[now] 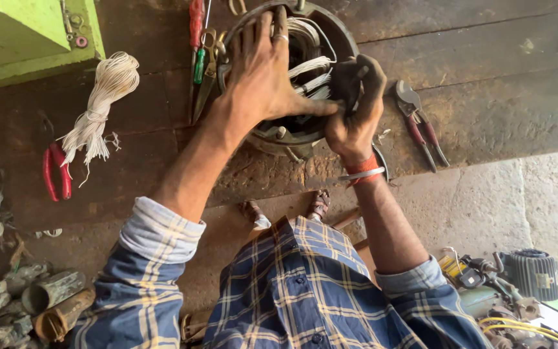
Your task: The person works on a cylindrical motor component on a wooden workbench, using pliers and a hammer to adjust and secure internal wire coils. The person repeatedly hammers the coils into place and uses pliers to manipulate the wires.
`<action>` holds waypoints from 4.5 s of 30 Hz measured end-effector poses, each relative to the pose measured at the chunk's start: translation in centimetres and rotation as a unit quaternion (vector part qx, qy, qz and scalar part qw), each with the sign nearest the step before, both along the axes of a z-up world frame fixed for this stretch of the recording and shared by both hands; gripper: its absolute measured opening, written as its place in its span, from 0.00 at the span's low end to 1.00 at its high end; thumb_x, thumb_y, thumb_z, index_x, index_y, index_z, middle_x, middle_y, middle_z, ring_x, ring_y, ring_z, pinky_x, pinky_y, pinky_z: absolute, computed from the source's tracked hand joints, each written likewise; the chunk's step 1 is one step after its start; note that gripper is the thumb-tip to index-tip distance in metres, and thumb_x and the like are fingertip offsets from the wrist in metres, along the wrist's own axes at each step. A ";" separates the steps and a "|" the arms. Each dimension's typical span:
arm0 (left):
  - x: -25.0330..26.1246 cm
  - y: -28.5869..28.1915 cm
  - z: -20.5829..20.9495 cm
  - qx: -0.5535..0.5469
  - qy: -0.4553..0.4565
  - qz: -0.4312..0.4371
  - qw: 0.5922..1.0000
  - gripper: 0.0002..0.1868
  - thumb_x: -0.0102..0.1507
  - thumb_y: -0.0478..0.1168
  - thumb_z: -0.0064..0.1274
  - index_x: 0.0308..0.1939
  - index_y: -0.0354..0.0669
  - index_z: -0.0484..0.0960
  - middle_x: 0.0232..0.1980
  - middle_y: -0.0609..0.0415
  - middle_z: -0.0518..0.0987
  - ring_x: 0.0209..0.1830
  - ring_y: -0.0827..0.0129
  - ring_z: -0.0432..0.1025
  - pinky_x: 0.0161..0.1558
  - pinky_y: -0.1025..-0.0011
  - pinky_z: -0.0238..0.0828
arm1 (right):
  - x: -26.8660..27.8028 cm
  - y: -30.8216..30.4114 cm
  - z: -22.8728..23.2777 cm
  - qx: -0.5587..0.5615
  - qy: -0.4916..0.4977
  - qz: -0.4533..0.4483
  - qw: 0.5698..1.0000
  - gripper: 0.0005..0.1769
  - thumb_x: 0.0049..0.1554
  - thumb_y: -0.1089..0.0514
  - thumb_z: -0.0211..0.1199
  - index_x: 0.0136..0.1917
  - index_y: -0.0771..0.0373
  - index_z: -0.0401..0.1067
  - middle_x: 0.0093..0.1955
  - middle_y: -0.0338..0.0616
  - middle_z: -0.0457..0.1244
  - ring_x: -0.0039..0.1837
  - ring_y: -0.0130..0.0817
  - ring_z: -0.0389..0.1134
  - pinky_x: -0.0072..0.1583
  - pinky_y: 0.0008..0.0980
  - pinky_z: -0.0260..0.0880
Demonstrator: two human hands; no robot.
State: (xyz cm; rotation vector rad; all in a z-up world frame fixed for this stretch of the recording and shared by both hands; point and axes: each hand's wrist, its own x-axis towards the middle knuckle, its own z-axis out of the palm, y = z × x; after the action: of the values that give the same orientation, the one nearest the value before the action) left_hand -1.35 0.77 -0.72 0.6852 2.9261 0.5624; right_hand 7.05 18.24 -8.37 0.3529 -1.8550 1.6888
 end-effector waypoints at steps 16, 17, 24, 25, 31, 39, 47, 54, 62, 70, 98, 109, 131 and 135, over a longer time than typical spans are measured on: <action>1.9 -1.4 1.2 0.110 0.073 -0.050 0.990 0.46 0.45 0.61 0.74 0.59 0.37 0.80 0.72 0.27 0.62 0.67 0.36 0.64 0.64 0.47 0.65 | 0.4 0.1 1.0 0.057 0.012 -0.085 0.995 0.37 0.48 0.69 0.54 0.73 0.69 0.60 0.68 0.55 0.62 0.69 0.45 0.66 0.73 0.39 0.66; 2.3 -1.4 1.5 0.130 0.138 -0.064 0.980 0.37 0.56 0.62 0.71 0.57 0.37 0.82 0.73 0.28 0.64 0.71 0.38 0.64 0.69 0.49 0.65 | 0.9 0.3 0.5 0.027 0.010 -0.097 0.995 0.38 0.48 0.68 0.55 0.74 0.69 0.59 0.70 0.56 0.61 0.73 0.46 0.63 0.77 0.40 0.63; 6.3 -1.3 3.3 0.361 0.119 -0.087 0.921 0.35 0.69 0.65 0.43 0.55 0.33 0.78 0.55 0.43 0.79 0.54 0.51 0.78 0.61 0.62 0.74 | 3.4 -1.2 -7.8 -0.357 -0.297 -0.176 0.868 0.35 0.61 0.35 0.55 0.68 0.64 0.65 0.61 0.50 0.61 0.61 0.45 0.62 0.62 0.42 0.64; 6.6 -1.2 3.7 0.367 0.107 -0.100 0.919 0.39 0.66 0.69 0.45 0.57 0.32 0.76 0.55 0.43 0.79 0.54 0.52 0.77 0.60 0.62 0.74 | 3.9 -1.6 -9.4 -0.438 -0.387 -0.135 0.800 0.37 0.56 0.33 0.55 0.67 0.60 0.64 0.58 0.48 0.61 0.56 0.46 0.64 0.57 0.45 0.65; 6.3 -0.5 4.0 0.256 0.249 -0.161 0.920 0.41 0.57 0.60 0.60 0.61 0.29 0.70 0.55 0.35 0.78 0.48 0.49 0.78 0.54 0.59 0.77 | 3.5 -3.8 -15.2 -0.584 -0.442 0.044 0.680 0.50 0.63 0.20 0.50 0.73 0.68 0.66 0.65 0.54 0.64 0.58 0.43 0.59 0.61 0.43 0.57; 6.2 -2.1 0.4 0.296 0.202 -0.092 0.929 0.25 0.65 0.46 0.63 0.58 0.32 0.75 0.62 0.38 0.80 0.43 0.62 0.80 0.48 0.68 0.81 | 4.5 -5.7 -10.6 -0.584 -0.434 0.123 0.674 0.39 0.61 0.32 0.52 0.75 0.58 0.63 0.73 0.44 0.62 0.72 0.38 0.63 0.69 0.41 0.66; 6.4 -2.3 1.1 0.295 0.183 -0.083 0.934 0.20 0.60 0.38 0.57 0.55 0.33 0.75 0.61 0.37 0.80 0.44 0.60 0.80 0.49 0.65 0.81 | 4.2 -6.3 -12.6 -0.579 -0.411 0.049 0.703 0.27 0.66 0.41 0.54 0.66 0.63 0.71 0.57 0.43 0.64 0.55 0.33 0.64 0.54 0.33 0.64; 5.7 -2.3 1.6 0.318 0.130 -0.081 0.935 0.25 0.54 0.32 0.50 0.56 0.32 0.75 0.61 0.36 0.79 0.48 0.57 0.80 0.49 0.65 0.82 | 4.9 -5.8 -18.8 -0.538 -0.470 0.020 0.699 0.18 0.69 0.43 0.56 0.52 0.60 0.73 0.40 0.34 0.60 0.38 0.26 0.57 0.37 0.30 0.56; 5.9 -2.2 1.8 0.326 0.097 -0.072 0.938 0.23 0.51 0.31 0.48 0.51 0.33 0.75 0.60 0.37 0.78 0.57 0.52 0.79 0.52 0.64 0.84 | 5.2 -5.6 -15.1 -0.583 -0.438 0.087 0.679 0.28 0.62 0.42 0.53 0.65 0.64 0.71 0.63 0.45 0.68 0.62 0.36 0.69 0.64 0.37 0.70; 5.6 -2.4 0.7 0.315 0.132 -0.098 0.935 0.19 0.52 0.32 0.46 0.48 0.37 0.76 0.61 0.39 0.79 0.54 0.53 0.80 0.53 0.62 0.83 | 5.4 -3.5 -19.7 -0.532 -0.406 0.211 0.712 0.34 0.70 0.35 0.50 0.68 0.68 0.72 0.54 0.50 0.68 0.45 0.35 0.63 0.42 0.31 0.62; -7.5 -9.5 1.9 0.434 0.042 -0.047 0.898 0.21 0.54 0.36 0.43 0.48 0.35 0.83 0.40 0.53 0.81 0.41 0.74 0.72 0.46 0.76 0.70 | -1.1 -7.5 -6.3 -0.383 -0.387 0.083 0.835 0.30 0.60 0.49 0.69 0.66 0.72 0.68 0.57 0.49 0.67 0.53 0.41 0.70 0.48 0.41 0.75; -8.5 -9.5 -0.5 0.359 0.135 0.130 0.914 0.16 0.56 0.40 0.51 0.43 0.44 0.91 0.31 0.51 0.85 0.31 0.71 0.77 0.37 0.75 0.71 | -0.6 -9.0 -5.3 -0.448 -0.408 0.091 0.790 0.28 0.59 0.50 0.66 0.67 0.67 0.66 0.62 0.47 0.67 0.57 0.38 0.72 0.56 0.38 0.76; -2.5 -5.5 2.0 0.360 0.048 0.076 0.929 0.15 0.55 0.42 0.50 0.36 0.42 0.90 0.29 0.49 0.84 0.28 0.68 0.79 0.34 0.71 0.73 | 7.9 -6.9 -5.2 -0.404 -0.468 0.035 0.785 0.24 0.60 0.53 0.65 0.63 0.71 0.69 0.56 0.48 0.68 0.52 0.38 0.70 0.54 0.41 0.76; -3.7 -6.4 2.0 0.355 0.029 0.069 0.932 0.15 0.53 0.44 0.52 0.36 0.45 0.90 0.30 0.50 0.86 0.28 0.68 0.80 0.35 0.71 0.75 | 7.0 -8.0 -3.9 -0.410 -0.453 0.052 0.790 0.27 0.57 0.55 0.66 0.66 0.69 0.64 0.60 0.48 0.66 0.57 0.39 0.71 0.60 0.44 0.75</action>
State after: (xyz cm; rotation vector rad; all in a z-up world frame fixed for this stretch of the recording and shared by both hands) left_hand -5.10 -5.58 1.29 0.5411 2.7920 1.6811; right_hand 14.09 10.25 -12.27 -0.8801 -1.3708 2.8216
